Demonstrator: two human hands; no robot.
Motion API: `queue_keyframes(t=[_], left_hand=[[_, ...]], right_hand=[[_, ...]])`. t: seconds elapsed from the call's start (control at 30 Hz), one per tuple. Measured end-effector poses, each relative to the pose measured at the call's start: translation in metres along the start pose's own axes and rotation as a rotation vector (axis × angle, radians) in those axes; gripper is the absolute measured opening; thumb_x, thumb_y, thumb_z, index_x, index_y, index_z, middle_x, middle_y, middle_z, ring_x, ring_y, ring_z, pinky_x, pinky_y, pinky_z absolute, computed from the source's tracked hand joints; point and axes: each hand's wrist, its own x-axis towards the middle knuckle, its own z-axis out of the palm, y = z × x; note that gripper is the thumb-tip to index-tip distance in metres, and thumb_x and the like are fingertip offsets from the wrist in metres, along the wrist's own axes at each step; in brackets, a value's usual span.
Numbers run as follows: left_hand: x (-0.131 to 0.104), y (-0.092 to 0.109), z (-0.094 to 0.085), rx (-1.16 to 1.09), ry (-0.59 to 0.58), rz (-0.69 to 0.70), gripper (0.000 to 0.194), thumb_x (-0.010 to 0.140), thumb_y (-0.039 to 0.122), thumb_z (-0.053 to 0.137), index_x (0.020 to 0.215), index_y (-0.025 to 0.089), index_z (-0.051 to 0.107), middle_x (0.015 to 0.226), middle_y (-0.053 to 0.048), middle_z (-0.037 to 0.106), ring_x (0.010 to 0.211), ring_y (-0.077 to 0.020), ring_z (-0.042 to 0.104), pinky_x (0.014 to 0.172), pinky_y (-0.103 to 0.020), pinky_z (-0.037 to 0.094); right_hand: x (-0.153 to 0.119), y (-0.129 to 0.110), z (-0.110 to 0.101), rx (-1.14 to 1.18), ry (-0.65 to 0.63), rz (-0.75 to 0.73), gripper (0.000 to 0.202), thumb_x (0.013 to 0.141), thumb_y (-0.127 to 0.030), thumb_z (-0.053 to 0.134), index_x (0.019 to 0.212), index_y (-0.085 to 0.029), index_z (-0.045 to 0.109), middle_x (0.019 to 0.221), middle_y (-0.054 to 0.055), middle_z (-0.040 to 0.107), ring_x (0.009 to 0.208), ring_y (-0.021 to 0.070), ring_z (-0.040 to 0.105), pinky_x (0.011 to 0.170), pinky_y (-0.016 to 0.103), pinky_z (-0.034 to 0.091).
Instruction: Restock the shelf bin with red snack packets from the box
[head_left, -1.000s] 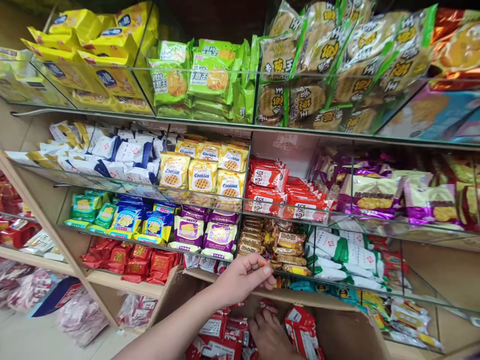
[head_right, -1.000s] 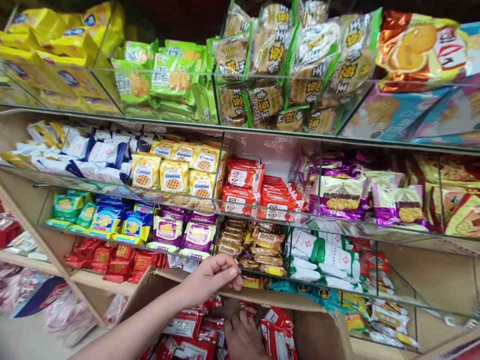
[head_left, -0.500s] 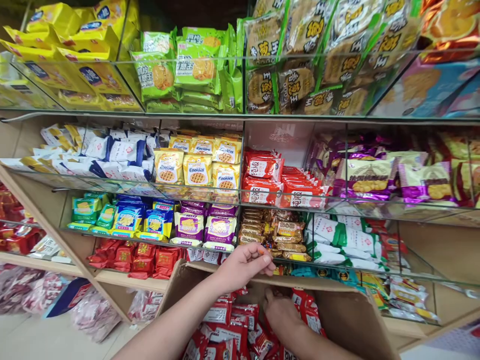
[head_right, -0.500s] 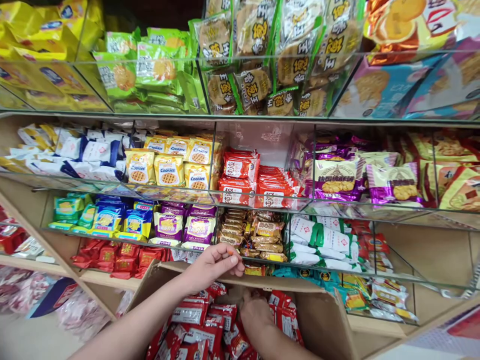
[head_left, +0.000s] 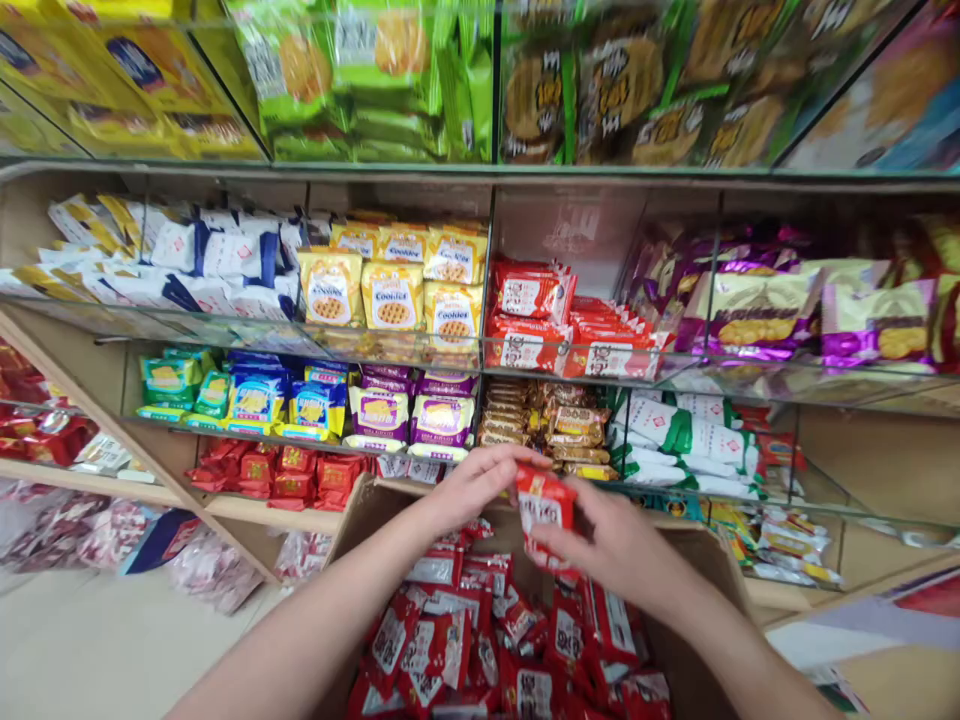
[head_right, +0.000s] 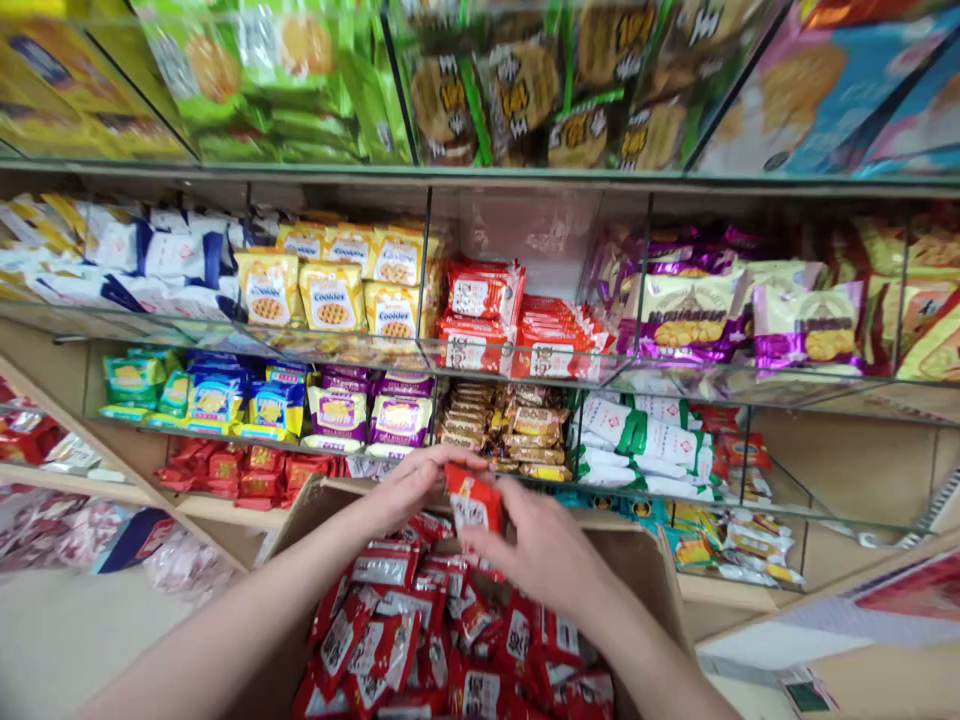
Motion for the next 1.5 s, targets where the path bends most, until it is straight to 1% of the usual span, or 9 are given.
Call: queue_keyframes(t=[0.13, 0.33, 0.53, 0.7, 0.83, 1.03, 1.23, 1.37, 1.5], left_hand=[[0.006, -0.004, 0.007, 0.055, 0.139, -0.025, 0.032, 0.066, 0.036, 0.071, 0.088, 0.014, 0.063, 0.077, -0.001, 0.066, 0.068, -0.0125, 0.06, 0.064, -0.024, 0.047], [0.011, -0.008, 0.008, -0.118, 0.309, -0.018, 0.028, 0.066, 0.031, 0.071, 0.078, 0.016, 0.051, 0.064, 0.004, 0.061, 0.054, -0.0089, 0.057, 0.048, -0.02, 0.049], [0.011, -0.004, 0.006, -0.221, 0.203, -0.081, 0.036, 0.071, 0.03, 0.067, 0.102, 0.018, 0.052, 0.076, 0.0, 0.065, 0.06, -0.0109, 0.063, 0.05, -0.02, 0.053], [0.012, -0.007, 0.007, -0.157, 0.221, -0.062, 0.032, 0.073, 0.039, 0.064, 0.088, 0.012, 0.057, 0.066, -0.001, 0.065, 0.054, -0.0098, 0.063, 0.049, -0.016, 0.05], [0.012, -0.008, 0.007, -0.156, 0.273, -0.084, 0.031, 0.073, 0.042, 0.064, 0.084, 0.017, 0.05, 0.064, 0.002, 0.064, 0.051, -0.0108, 0.064, 0.042, -0.015, 0.047], [0.009, -0.008, 0.015, 0.14, 0.413, -0.09, 0.034, 0.081, 0.052, 0.045, 0.072, 0.019, 0.041, 0.051, 0.007, 0.056, 0.039, -0.008, 0.058, 0.031, -0.011, 0.033], [0.006, -0.017, 0.021, 0.315, 0.488, -0.02, 0.034, 0.086, 0.05, 0.037, 0.07, 0.02, 0.039, 0.048, 0.009, 0.046, 0.032, -0.0059, 0.05, 0.029, -0.012, 0.027], [0.003, -0.02, 0.022, 0.304, 0.486, 0.023, 0.035, 0.086, 0.051, 0.037, 0.071, 0.02, 0.041, 0.05, 0.008, 0.048, 0.033, -0.0055, 0.049, 0.03, -0.013, 0.031], [0.003, -0.018, 0.019, 0.086, 0.489, 0.045, 0.035, 0.087, 0.053, 0.03, 0.083, 0.021, 0.042, 0.049, 0.007, 0.054, 0.034, -0.007, 0.053, 0.031, -0.012, 0.031]], right_hand=[[0.009, 0.019, -0.001, 0.201, 0.084, 0.008, 0.034, 0.077, -0.046, 0.054, 0.097, -0.019, 0.052, 0.088, 0.005, 0.065, 0.077, 0.0198, 0.06, 0.067, 0.033, 0.047], [0.011, 0.033, 0.008, 0.803, 0.041, 0.055, 0.042, 0.071, -0.037, 0.066, 0.105, -0.02, 0.048, 0.098, 0.006, 0.066, 0.081, 0.0177, 0.063, 0.07, 0.033, 0.051], [0.012, 0.034, 0.004, 1.087, 0.26, 0.21, 0.042, 0.065, -0.037, 0.073, 0.096, -0.02, 0.05, 0.079, 0.001, 0.067, 0.066, 0.0145, 0.063, 0.061, 0.027, 0.05], [0.014, 0.033, 0.008, 1.326, 0.443, 0.208, 0.036, 0.064, -0.04, 0.073, 0.087, -0.02, 0.053, 0.073, -0.002, 0.066, 0.063, 0.0116, 0.059, 0.057, 0.023, 0.046], [0.015, 0.033, 0.016, 1.196, 0.533, 0.14, 0.028, 0.07, -0.043, 0.066, 0.08, -0.02, 0.053, 0.066, -0.004, 0.06, 0.06, 0.0107, 0.054, 0.057, 0.023, 0.043], [0.014, 0.034, 0.028, 0.837, 0.683, 0.149, 0.034, 0.082, -0.046, 0.05, 0.063, -0.019, 0.044, 0.052, -0.005, 0.046, 0.05, 0.0083, 0.039, 0.048, 0.02, 0.034], [0.016, 0.036, 0.025, 0.955, 0.648, 0.089, 0.027, 0.077, -0.045, 0.057, 0.085, -0.02, 0.05, 0.067, -0.001, 0.057, 0.058, 0.0122, 0.051, 0.052, 0.023, 0.043], [0.006, 0.033, 0.013, 0.819, 0.447, 0.014, 0.038, 0.067, -0.041, 0.067, 0.097, -0.021, 0.056, 0.082, 0.003, 0.066, 0.067, 0.016, 0.061, 0.059, 0.026, 0.05], [0.005, 0.02, -0.031, 0.493, 0.668, -0.055, 0.029, 0.065, -0.039, 0.069, 0.087, -0.021, 0.063, 0.076, 0.003, 0.066, 0.061, 0.0151, 0.06, 0.056, 0.025, 0.05]])
